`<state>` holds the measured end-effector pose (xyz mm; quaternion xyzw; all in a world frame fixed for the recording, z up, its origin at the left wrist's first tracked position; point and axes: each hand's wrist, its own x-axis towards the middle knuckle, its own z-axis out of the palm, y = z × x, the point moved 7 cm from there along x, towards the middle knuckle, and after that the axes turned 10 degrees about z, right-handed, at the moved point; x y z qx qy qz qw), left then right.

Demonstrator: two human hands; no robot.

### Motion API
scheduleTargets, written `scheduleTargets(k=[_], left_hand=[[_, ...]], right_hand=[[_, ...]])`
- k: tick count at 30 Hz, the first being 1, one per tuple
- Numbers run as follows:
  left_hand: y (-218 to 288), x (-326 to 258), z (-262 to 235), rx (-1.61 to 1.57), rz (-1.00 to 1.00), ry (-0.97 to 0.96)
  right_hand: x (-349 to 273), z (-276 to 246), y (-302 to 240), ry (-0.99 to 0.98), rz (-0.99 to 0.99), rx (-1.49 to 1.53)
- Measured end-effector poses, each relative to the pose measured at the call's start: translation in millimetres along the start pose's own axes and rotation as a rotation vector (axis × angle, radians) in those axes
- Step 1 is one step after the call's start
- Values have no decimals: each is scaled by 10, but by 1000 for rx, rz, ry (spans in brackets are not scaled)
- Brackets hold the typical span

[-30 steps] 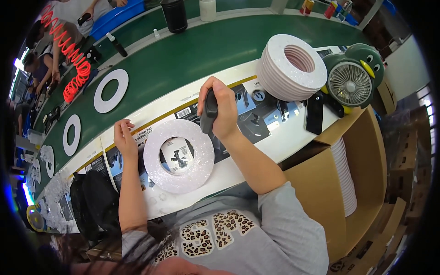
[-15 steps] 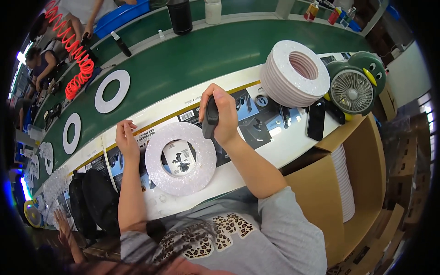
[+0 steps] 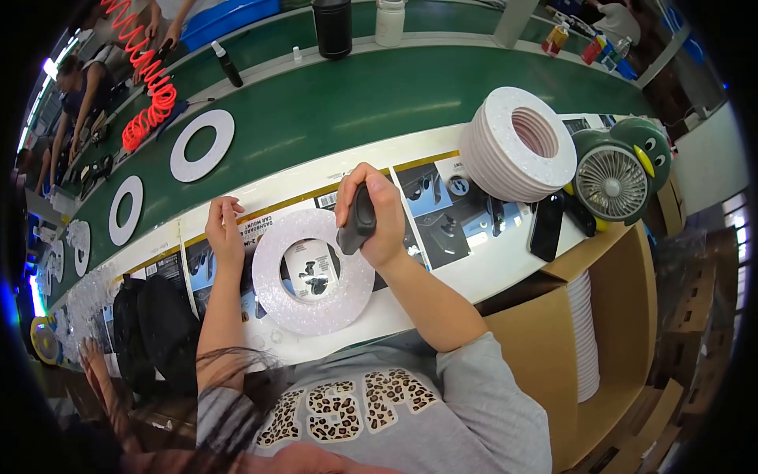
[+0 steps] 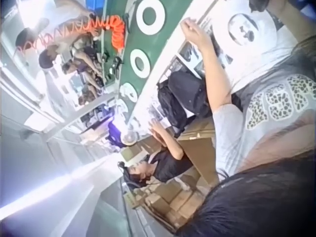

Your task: Applying adhesive from a dispenser bottle to circular LED components.

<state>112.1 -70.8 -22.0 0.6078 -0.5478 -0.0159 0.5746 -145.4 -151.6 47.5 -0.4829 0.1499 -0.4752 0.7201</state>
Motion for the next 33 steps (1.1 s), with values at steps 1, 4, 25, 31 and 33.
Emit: scheduleTargets(k=[1, 4, 25, 31, 33], left_hand=[[-5, -4, -16, 10, 5, -3], [-11, 4, 31, -20, -18, -39], [287, -174, 504, -204, -212, -616], [433, -225, 587, -249, -74, -636], [355, -196, 537, -227, -267, -579]], right_hand=[[-3, 26, 0, -2, -6, -23], [-9, 17, -19, -1, -10, -37], [-29, 45, -114, -33, -30, 115], [-25, 57, -76, -23, -3, 80], [-41, 57, -79, -35, 12, 52]])
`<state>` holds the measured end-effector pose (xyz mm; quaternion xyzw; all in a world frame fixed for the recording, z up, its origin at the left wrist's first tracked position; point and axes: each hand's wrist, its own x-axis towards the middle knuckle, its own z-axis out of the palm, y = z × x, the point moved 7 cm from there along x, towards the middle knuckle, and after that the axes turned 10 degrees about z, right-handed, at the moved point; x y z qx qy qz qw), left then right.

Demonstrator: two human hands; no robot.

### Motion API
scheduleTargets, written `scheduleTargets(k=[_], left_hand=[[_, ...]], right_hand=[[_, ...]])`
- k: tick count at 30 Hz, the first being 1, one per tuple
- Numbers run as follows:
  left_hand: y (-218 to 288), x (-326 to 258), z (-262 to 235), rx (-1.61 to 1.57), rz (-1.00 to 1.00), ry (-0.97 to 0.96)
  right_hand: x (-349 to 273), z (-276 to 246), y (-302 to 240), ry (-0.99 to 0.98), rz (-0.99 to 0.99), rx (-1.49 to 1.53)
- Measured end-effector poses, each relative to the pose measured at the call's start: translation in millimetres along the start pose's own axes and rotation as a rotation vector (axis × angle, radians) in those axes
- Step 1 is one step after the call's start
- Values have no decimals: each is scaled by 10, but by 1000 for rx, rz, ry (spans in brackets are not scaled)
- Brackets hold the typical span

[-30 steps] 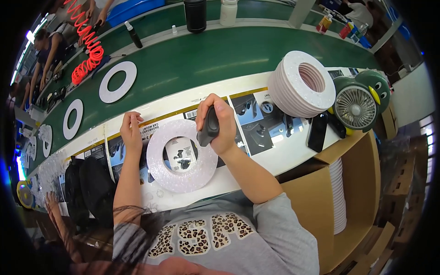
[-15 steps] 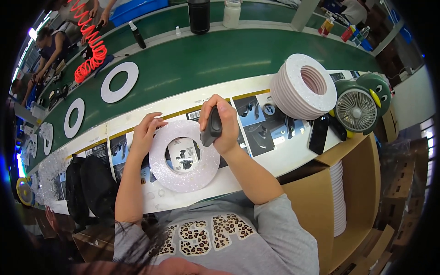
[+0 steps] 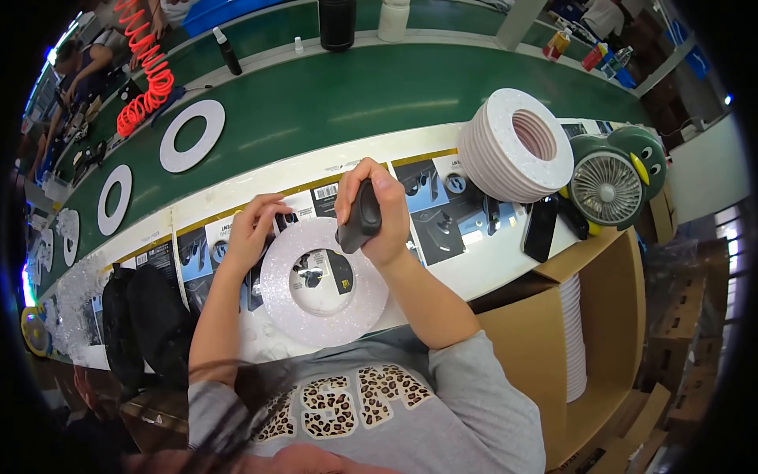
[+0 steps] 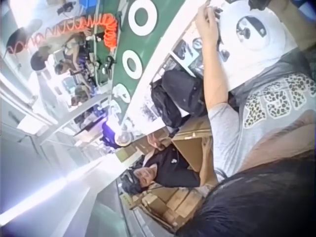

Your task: Applying adhesive from a dispenser bottle to circular LED components.

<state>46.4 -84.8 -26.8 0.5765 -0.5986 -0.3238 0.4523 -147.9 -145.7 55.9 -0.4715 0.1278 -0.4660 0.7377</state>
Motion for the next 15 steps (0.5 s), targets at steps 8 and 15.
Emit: scheduleTargets(k=[8, 15], left_hand=[[-187, 20, -190, -24, 151, 241], [-198, 22, -183, -15, 150, 244]], right_hand=[[-12, 21, 67, 2, 41, -73], [-4, 11, 61, -3, 29, -83]])
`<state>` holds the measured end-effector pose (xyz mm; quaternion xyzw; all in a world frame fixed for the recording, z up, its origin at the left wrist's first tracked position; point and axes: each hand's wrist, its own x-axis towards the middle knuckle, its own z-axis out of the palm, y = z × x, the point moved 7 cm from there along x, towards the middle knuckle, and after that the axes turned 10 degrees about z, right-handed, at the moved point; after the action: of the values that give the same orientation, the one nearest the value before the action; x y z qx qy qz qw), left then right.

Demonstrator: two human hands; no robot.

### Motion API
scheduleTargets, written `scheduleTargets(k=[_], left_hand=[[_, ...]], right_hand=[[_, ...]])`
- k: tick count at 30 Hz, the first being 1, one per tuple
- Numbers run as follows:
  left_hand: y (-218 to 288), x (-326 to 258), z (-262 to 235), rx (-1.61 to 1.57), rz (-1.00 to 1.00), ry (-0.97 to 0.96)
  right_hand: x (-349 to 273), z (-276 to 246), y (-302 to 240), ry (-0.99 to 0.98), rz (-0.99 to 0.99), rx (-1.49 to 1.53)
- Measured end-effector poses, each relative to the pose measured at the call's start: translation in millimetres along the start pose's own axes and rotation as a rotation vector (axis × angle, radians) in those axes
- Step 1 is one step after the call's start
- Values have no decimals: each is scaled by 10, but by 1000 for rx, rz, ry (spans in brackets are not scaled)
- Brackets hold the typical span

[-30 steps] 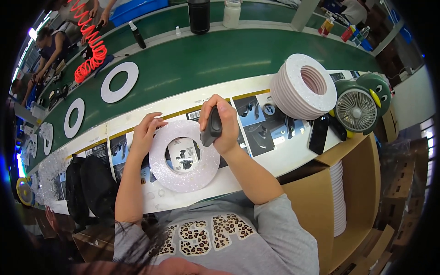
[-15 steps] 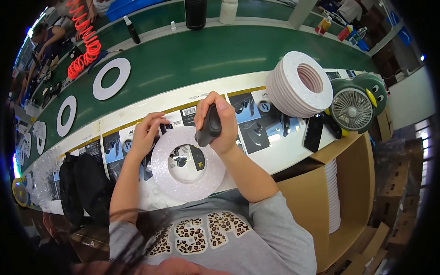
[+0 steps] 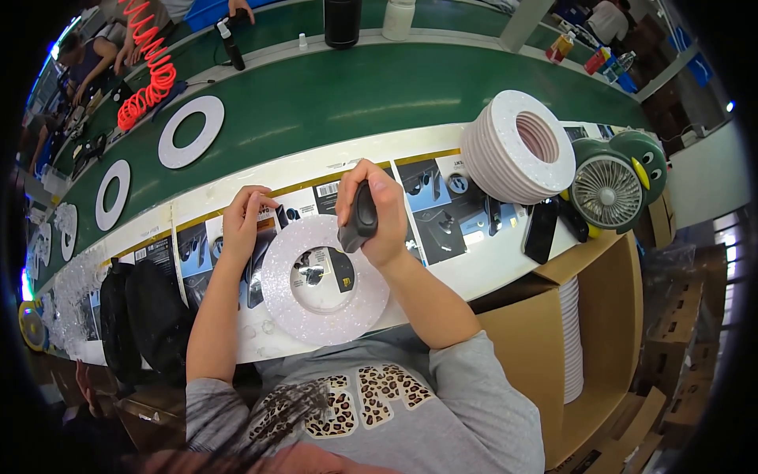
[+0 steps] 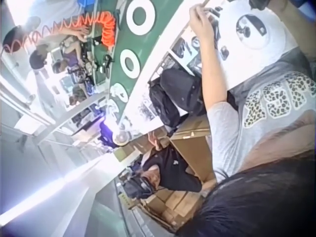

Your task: Applying adhesive from a dispenser bottle to circular LED components.

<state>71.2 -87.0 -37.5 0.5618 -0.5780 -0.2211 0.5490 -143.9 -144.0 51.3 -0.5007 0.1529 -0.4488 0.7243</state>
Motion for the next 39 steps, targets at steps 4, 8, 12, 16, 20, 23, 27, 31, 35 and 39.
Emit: scheduleTargets(k=[4, 8, 12, 16, 20, 23, 27, 31, 35, 39], left_hand=[[1, -3, -4, -6, -2, 8], [-27, -4, -8, 2, -28, -1], [-21, 0, 0, 22, -21, -7], [-7, 2, -2, 10, -25, 0], [-14, 9, 0, 0, -29, 5], [-19, 6, 0, 6, -30, 2], [-49, 4, 1, -4, -24, 7], [-50, 9, -4, 10, -21, 1], [-33, -2, -24, 15, -13, 8], [-28, 8, -5, 12, -29, 4]], right_hand=[[-14, -7, -25, -5, -6, 34], [-16, -15, -133, -12, -77, 98], [-16, 21, -167, -24, -143, 171], [33, 57, -2, -4, -97, 171], [55, 63, 51, -14, -72, 119], [67, 61, 68, -21, -72, 86], [64, 66, 85, -22, -53, 82], [77, 52, 103, -24, -57, 77], [84, 57, 98, -18, -59, 105], [96, -27, 8, 41, -92, 188]])
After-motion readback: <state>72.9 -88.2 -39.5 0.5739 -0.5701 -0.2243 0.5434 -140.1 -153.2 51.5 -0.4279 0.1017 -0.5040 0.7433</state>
